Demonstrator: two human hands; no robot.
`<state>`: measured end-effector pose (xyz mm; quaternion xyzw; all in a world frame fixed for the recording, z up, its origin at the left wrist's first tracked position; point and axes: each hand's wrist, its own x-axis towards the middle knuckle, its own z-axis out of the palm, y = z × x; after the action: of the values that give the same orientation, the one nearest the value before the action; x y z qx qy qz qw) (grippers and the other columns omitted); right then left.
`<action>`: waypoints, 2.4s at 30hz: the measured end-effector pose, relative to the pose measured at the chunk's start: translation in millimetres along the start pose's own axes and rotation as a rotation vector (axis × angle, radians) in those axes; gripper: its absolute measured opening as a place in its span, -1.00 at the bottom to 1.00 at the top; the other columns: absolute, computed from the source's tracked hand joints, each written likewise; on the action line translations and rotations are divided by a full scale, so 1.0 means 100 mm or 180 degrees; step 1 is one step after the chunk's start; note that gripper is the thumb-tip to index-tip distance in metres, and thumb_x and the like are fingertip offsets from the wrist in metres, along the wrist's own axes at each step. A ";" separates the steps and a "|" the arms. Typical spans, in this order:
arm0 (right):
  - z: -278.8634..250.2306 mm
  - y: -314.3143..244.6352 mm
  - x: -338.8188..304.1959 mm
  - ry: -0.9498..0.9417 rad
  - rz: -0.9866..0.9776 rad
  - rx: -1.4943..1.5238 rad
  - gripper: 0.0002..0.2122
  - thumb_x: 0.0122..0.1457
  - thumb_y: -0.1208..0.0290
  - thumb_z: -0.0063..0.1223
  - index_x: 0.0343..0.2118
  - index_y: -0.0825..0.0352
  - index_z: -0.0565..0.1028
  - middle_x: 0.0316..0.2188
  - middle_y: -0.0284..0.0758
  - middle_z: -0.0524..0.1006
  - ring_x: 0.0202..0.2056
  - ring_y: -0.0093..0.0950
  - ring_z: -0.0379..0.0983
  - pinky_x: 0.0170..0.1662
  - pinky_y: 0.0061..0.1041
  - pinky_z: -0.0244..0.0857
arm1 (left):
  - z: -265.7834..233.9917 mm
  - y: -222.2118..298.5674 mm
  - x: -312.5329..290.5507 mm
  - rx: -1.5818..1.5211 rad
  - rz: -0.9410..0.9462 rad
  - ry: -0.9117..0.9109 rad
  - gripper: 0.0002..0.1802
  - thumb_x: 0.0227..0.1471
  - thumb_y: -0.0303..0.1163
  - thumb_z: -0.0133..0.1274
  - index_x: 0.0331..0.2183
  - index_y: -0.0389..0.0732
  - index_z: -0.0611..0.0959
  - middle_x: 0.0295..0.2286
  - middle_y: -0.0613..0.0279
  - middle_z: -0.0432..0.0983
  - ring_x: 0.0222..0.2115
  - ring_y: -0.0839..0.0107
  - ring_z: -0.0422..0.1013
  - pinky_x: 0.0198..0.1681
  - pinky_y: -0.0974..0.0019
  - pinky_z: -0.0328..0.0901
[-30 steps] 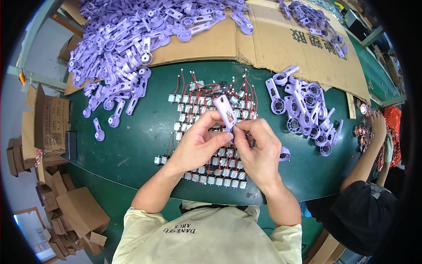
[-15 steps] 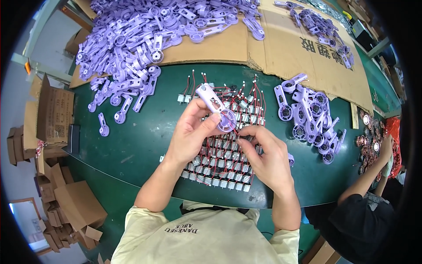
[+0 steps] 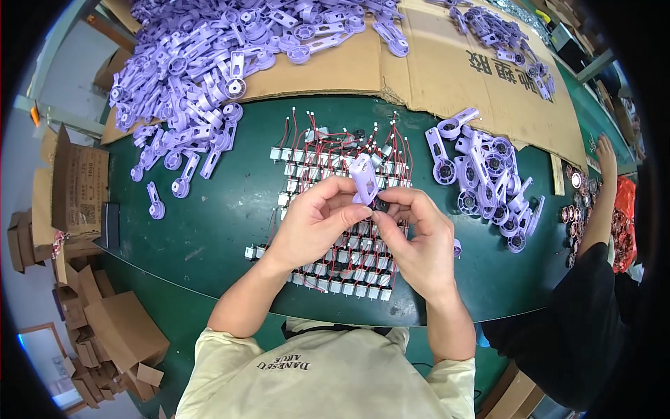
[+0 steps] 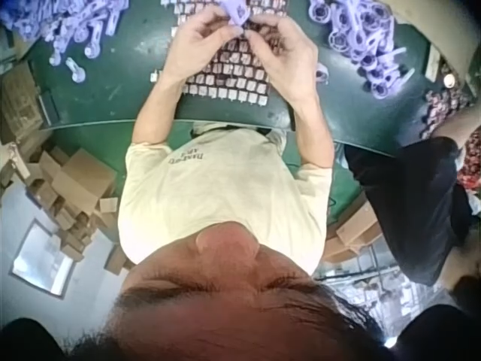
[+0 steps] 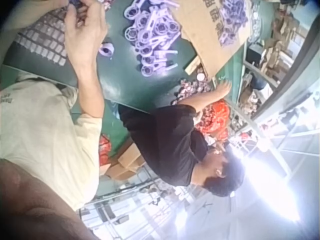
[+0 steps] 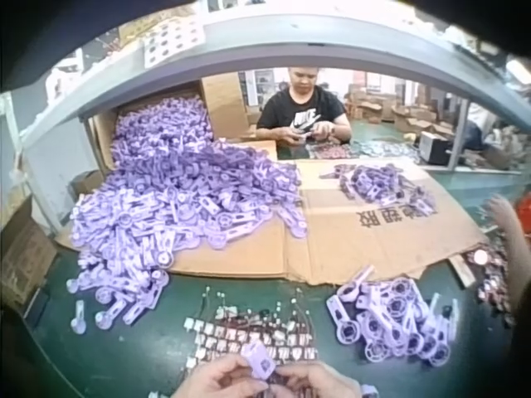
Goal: The person assembles electronic modules and wires into purple plastic housings by hand at an industrial workbench.
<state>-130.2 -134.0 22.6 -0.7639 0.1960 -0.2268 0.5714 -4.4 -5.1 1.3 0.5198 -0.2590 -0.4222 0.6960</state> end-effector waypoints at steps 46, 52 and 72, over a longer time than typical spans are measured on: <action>0.09 0.10 0.01 -0.0185 0.0944 0.2195 -0.72 0.23 0.52 0.00 -0.02 0.39 0.28 -0.23 -0.32 0.47 -0.22 -0.64 0.37 -0.14 -0.61 0.29 | 0.13 -0.05 -0.06 0.0190 0.0311 0.0052 -0.60 0.05 -0.69 0.07 -0.03 -0.34 0.45 -0.24 0.22 0.41 -0.21 0.47 0.47 -0.09 0.40 0.40; 0.05 0.13 0.01 -0.0178 0.1179 0.2350 -0.75 0.21 0.54 -0.03 -0.07 0.39 0.30 -0.26 -0.35 0.45 -0.24 -0.63 0.35 -0.15 -0.58 0.28 | 0.17 -0.14 -0.06 0.0238 0.0417 0.0033 -0.64 0.04 -0.70 0.07 -0.08 -0.37 0.47 -0.22 0.21 0.37 -0.20 0.45 0.47 -0.07 0.39 0.40; 0.15 0.15 -0.05 -0.0343 0.0626 0.1712 -0.75 0.21 0.63 -0.02 -0.07 0.44 0.26 -0.30 -0.28 0.45 -0.29 -0.60 0.42 -0.24 -0.58 0.35 | 0.09 -0.15 -0.05 0.0788 0.0828 0.0343 -0.72 -0.05 -0.59 0.22 -0.29 -0.31 0.45 -0.30 0.26 0.31 -0.50 0.65 0.24 -0.44 0.54 0.22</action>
<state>-126.2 -124.1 3.6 -0.5733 0.1714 -0.1733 0.7823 -19.0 -7.1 -9.5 0.5855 -0.3364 -0.2652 0.6883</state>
